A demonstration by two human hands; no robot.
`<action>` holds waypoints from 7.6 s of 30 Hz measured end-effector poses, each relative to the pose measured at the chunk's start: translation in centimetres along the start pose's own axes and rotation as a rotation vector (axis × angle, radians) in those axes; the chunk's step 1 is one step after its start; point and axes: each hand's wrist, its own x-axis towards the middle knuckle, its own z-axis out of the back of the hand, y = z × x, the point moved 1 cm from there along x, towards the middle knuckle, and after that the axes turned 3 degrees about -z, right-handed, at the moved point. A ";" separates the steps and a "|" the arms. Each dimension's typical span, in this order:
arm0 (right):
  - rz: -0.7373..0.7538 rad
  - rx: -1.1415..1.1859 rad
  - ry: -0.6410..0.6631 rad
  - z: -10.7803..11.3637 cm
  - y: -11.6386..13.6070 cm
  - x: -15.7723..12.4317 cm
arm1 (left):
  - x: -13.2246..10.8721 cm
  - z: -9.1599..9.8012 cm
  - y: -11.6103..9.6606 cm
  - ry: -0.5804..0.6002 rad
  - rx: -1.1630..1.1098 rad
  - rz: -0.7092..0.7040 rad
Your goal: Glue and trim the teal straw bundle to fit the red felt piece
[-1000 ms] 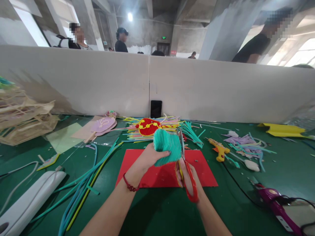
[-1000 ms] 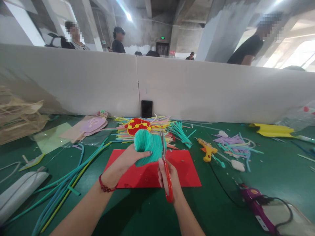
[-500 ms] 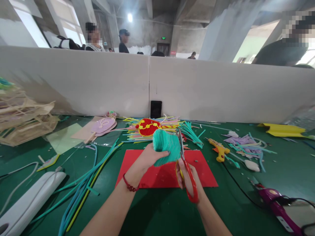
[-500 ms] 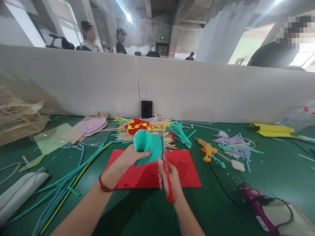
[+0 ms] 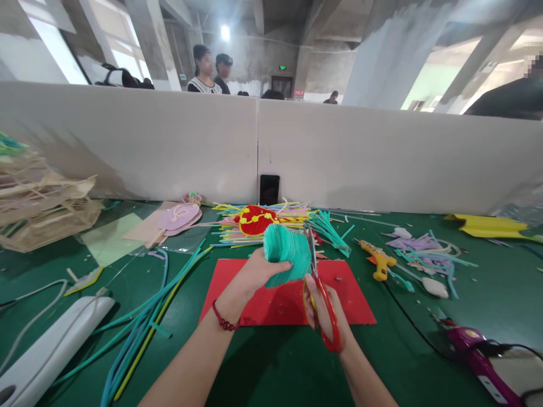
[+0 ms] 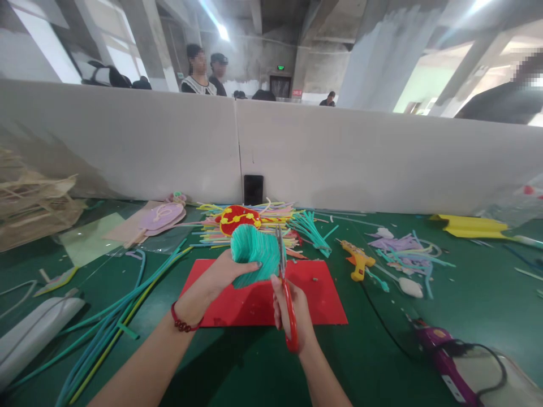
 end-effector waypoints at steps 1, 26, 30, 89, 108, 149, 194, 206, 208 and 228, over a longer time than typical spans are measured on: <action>-0.017 -0.007 -0.031 0.0 0.1 0.0 | 0.0 0.0 0.0 0.001 -0.003 0.002; 0.095 0.314 -0.173 0.9 0.3 0.8 | 0.5 4.7 0.5 0.316 0.426 0.138; 0.046 0.296 -0.157 0.7 0.0 0.8 | 1.2 4.9 1.7 0.214 0.900 0.077; 0.154 -0.534 -0.335 1.2 -0.6 1.4 | -4.1 5.0 7.7 -0.563 1.017 -0.154; 0.016 -0.738 -0.105 0.7 -1.4 2.7 | -3.1 4.9 8.5 -0.377 0.184 -0.265; 0.203 -1.145 -0.054 6.1 -3.1 1.1 | -3.5 6.7 8.2 -0.264 0.478 -0.226; 0.436 -1.212 -0.012 -7.5 10.1 25.7 | 3.4 4.8 11.5 -0.212 -0.959 0.089; 0.305 -1.307 0.011 -7.4 6.6 28.7 | 2.7 4.2 9.9 -0.226 -0.940 0.123; 0.292 -1.295 -0.048 -7.5 6.3 28.9 | 2.7 4.2 9.8 -0.228 -0.949 0.126; 0.259 -1.219 -0.040 -7.6 5.4 30.7 | 2.8 4.0 10.0 -0.209 -1.053 0.124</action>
